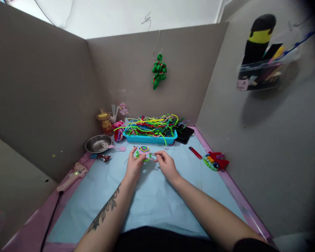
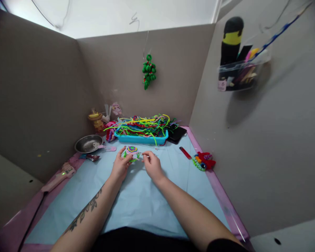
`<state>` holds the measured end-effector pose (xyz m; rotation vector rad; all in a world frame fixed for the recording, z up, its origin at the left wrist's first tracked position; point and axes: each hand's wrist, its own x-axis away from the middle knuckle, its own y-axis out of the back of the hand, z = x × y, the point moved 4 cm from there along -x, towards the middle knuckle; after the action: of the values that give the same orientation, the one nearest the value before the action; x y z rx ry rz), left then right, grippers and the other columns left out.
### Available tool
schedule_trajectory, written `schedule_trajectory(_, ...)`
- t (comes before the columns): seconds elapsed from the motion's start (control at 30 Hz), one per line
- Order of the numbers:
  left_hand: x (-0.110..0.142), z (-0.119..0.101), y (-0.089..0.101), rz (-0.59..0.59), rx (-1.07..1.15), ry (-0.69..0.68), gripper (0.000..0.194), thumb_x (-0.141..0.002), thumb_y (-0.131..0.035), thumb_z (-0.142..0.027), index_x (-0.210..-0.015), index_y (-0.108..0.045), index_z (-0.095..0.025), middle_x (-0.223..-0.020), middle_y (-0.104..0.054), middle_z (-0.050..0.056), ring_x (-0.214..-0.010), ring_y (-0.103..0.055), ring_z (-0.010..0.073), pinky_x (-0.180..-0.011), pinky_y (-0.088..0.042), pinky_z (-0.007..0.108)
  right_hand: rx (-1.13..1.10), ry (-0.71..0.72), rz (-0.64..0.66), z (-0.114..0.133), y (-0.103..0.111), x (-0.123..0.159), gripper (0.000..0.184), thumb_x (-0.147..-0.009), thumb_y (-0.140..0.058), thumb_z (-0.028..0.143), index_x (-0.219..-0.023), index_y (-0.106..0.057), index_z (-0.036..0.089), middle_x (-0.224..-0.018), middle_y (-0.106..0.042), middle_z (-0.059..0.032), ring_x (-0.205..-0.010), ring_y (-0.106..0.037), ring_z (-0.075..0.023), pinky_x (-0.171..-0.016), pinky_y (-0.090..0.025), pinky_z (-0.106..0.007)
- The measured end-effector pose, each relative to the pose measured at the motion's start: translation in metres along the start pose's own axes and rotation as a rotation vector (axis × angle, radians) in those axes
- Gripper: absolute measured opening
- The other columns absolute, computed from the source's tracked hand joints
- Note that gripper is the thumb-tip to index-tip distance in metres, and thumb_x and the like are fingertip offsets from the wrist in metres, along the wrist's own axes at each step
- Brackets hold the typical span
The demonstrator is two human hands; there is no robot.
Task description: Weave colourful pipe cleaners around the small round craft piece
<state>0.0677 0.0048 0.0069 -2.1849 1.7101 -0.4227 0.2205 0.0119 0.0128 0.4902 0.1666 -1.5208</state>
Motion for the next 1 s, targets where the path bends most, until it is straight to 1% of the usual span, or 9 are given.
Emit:
schedule_trajectory(0.03, 0.000, 0.000, 0.001, -0.011, 0.007, 0.004, 0.083, -0.058, -0.078, -0.025, -0.129, -0.036, -0.018, -0.066, -0.062, -0.003, -0.059, -0.060, 0.0112, -0.060, -0.042, 0.022, 0.008, 0.007, -0.027, 0.000, 0.002, 0.001, 0.017, -0.085, -0.045, 0.027, -0.089, -0.060, 0.019, -0.081, -0.063, -0.0028, -0.066, -0.060, -0.0160, -0.060, -0.047, -0.027)
schedule_trajectory(0.1, 0.000, 0.000, 0.002, -0.016, 0.016, -0.002, 0.082, -0.058, -0.078, -0.024, -0.128, -0.036, -0.017, -0.066, -0.062, -0.003, -0.058, -0.060, 0.0112, -0.060, -0.042, 0.022, 0.086, 0.079, -0.044, 0.004, 0.005, 0.002, 0.012, -0.081, -0.051, 0.024, -0.085, -0.061, 0.019, -0.083, -0.061, -0.0033, -0.067, -0.058, -0.0155, -0.062, -0.046, -0.027)
schedule_trajectory(0.23, 0.004, 0.003, -0.001, 0.045, 0.024, -0.001, 0.076, -0.061, -0.077, -0.024, -0.126, -0.038, -0.019, -0.067, -0.063, -0.002, -0.060, -0.061, 0.0115, -0.061, -0.043, 0.023, 0.253, 0.204, 0.033, 0.010, -0.003, 0.006, 0.010, -0.077, -0.054, 0.016, -0.082, -0.061, 0.020, -0.081, -0.059, -0.0028, -0.071, -0.055, -0.0161, -0.069, -0.045, -0.028)
schedule_trajectory(0.33, 0.006, 0.006, -0.005, 0.132, 0.051, 0.049, 0.069, -0.062, -0.077, -0.023, -0.122, -0.043, -0.020, -0.076, -0.066, 0.001, -0.065, -0.062, 0.0126, -0.063, -0.045, 0.024, 0.322, 0.230, 0.080, 0.009, -0.008, 0.007, 0.014, -0.079, -0.050, 0.011, -0.078, -0.060, 0.021, -0.077, -0.059, -0.0021, -0.075, -0.056, -0.0174, -0.070, -0.044, -0.029)
schedule_trajectory(0.47, 0.008, 0.008, -0.010, 0.241, 0.106, 0.118, 0.057, -0.063, -0.076, -0.022, -0.114, -0.050, -0.021, -0.092, -0.066, 0.004, -0.075, -0.063, 0.0140, -0.064, -0.047, 0.023, 0.360, 0.266, 0.090, 0.008, -0.010, 0.009, 0.015, -0.082, -0.048, 0.011, -0.083, -0.060, 0.021, -0.081, -0.060, -0.0032, -0.080, -0.056, -0.0182, -0.072, -0.044, -0.029)
schedule_trajectory(0.63, 0.009, 0.006, -0.012, 0.259, 0.089, 0.089, 0.049, -0.066, -0.074, -0.023, -0.110, -0.053, -0.019, -0.091, -0.066, 0.005, -0.077, -0.062, 0.0140, -0.066, -0.047, 0.023, 0.416, 0.307, 0.101, 0.012, -0.010, 0.011, 0.016, -0.084, -0.048, 0.014, -0.090, -0.061, 0.021, -0.086, -0.061, -0.0048, -0.083, -0.056, -0.0189, -0.075, -0.044, -0.029)
schedule_trajectory(0.73, 0.011, 0.003, -0.016, 0.296, 0.051, 0.061, 0.044, -0.066, -0.074, -0.023, -0.105, -0.056, -0.016, -0.092, -0.066, 0.006, -0.079, -0.061, 0.0148, -0.070, -0.046, 0.024, 0.402, 0.288, 0.067, 0.013, -0.009, 0.010, 0.017, -0.083, -0.049, 0.013, -0.089, -0.062, 0.020, -0.086, -0.062, -0.0052, -0.082, -0.057, -0.0192, -0.075, -0.044, -0.029)
schedule_trajectory(0.87, 0.013, 0.001, -0.020, 0.325, 0.040, 0.015, 0.038, -0.069, -0.071, -0.022, -0.103, -0.057, -0.016, -0.093, -0.066, 0.006, -0.082, -0.061, 0.0143, -0.076, -0.045, 0.025, 0.273, 0.207, 0.006, 0.010, -0.008, 0.008, 0.014, -0.080, -0.050, 0.014, -0.080, -0.062, 0.020, -0.079, -0.064, -0.0036, -0.076, -0.058, -0.0187, -0.071, -0.044, -0.029)
schedule_trajectory(1.0, 0.011, 0.002, -0.018, 0.260, 0.009, -0.040, 0.052, -0.064, -0.075, -0.021, -0.111, -0.053, -0.018, -0.095, -0.066, 0.005, -0.082, -0.062, 0.0145, -0.077, -0.045, 0.026, 0.167, 0.139, -0.013, 0.009, -0.009, 0.008, 0.014, -0.079, -0.050, 0.016, -0.076, -0.063, 0.021, -0.075, -0.065, -0.0018, -0.071, -0.058, -0.0180, -0.068, -0.044, -0.029)
